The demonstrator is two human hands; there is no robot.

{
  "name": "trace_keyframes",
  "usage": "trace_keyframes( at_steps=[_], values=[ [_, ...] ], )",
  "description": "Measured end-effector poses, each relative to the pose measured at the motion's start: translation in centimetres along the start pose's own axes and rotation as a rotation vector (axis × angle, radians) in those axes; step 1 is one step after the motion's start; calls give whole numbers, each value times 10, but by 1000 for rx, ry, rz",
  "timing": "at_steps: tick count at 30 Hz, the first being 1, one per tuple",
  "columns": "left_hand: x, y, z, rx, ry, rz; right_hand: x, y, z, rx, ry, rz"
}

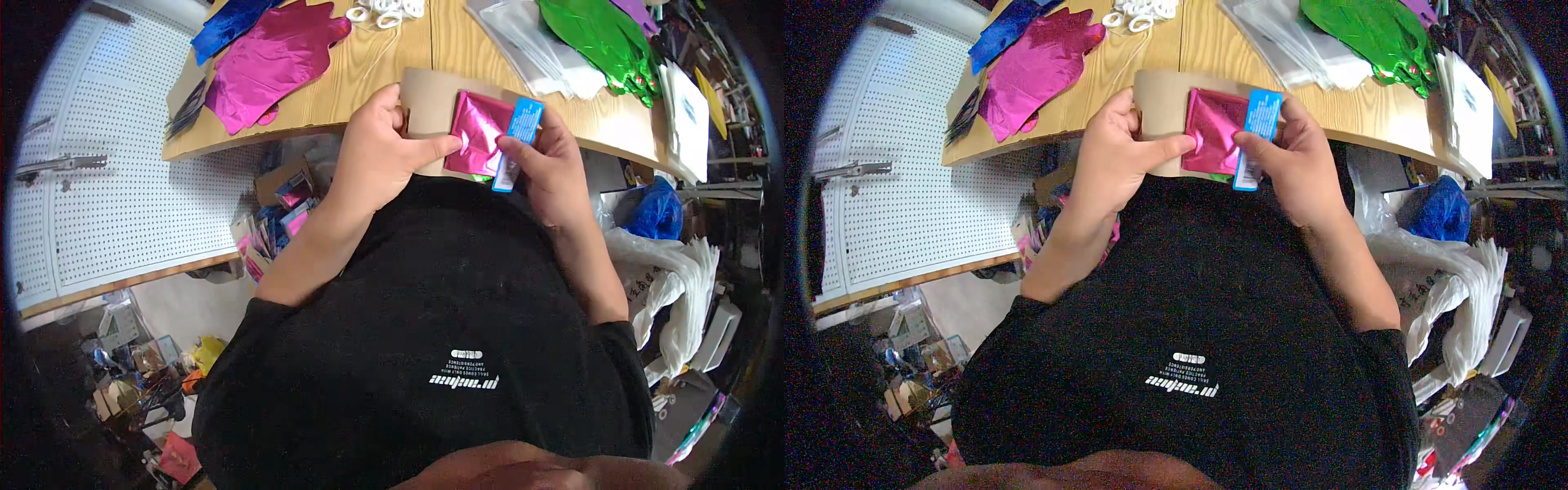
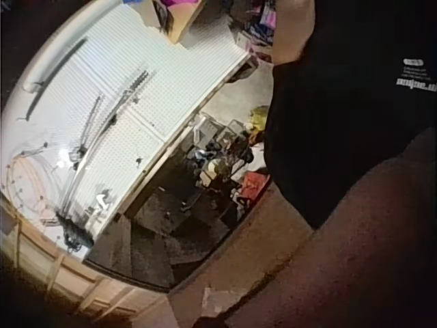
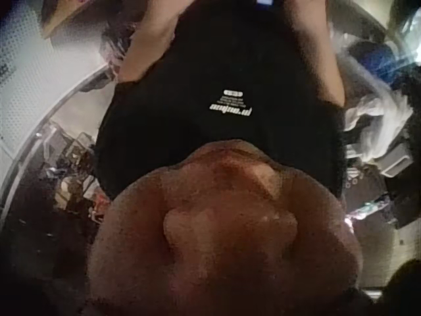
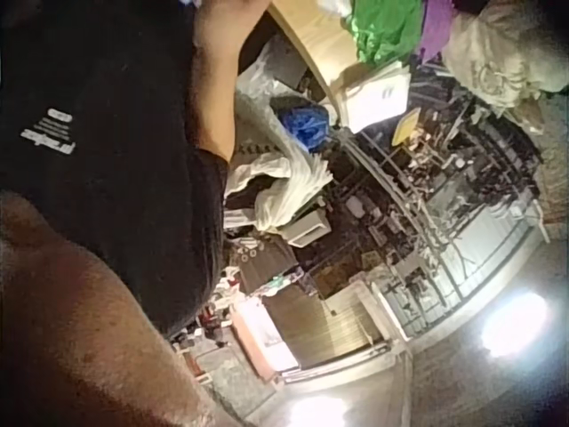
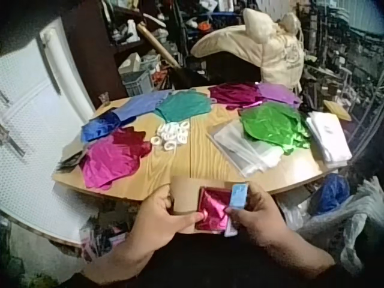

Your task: The person is sorting and packing colored pentagonal plastic sheets into cardboard sleeves.

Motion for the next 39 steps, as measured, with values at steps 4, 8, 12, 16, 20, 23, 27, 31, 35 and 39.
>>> trace_keyframes(
  at_steps=[4, 8, 12, 16, 20, 23, 27, 31, 35, 39],
  values=[
    [-3, -1, 2, 25, -141, 30, 4, 2, -4, -10, -89, 95],
    [-6, -14, -5, 59, -306, 135, 6, 0, -8, 78, -71, 45],
    [18, -74, -59, 456, -962, 427, 7, -3, -15, 146, -108, 29],
    [49, -127, -114, 459, -1225, 323, 12, -4, -18, 147, -67, -13],
    [52, -150, -122, 339, -1470, 213, 11, -3, -15, 158, -56, -44],
    [37, -167, -127, 361, -1457, 250, 10, -4, -15, 178, -83, -34],
    [24, -170, -141, 483, -1400, 365, 14, -4, -17, 157, -85, -16],
    [47, -149, -144, 604, -1202, 388, 12, -5, -19, 150, -73, -6],
    [83, -91, -104, 612, -1003, 312, 15, -3, -20, 184, -3, -49],
    [47, -59, -70, 439, -732, 188, 18, -4, -18, 192, 20, -47]
  ],
)
Point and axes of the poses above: each hand's wrist, its own y-axis away from the middle knuckle, its own z-axis out of the palm, x = y × z, the point moved 2 cm from there along -y, towards the middle knuckle, and after that the axes turned 11 degrees about -y, right-handed, at the moved point
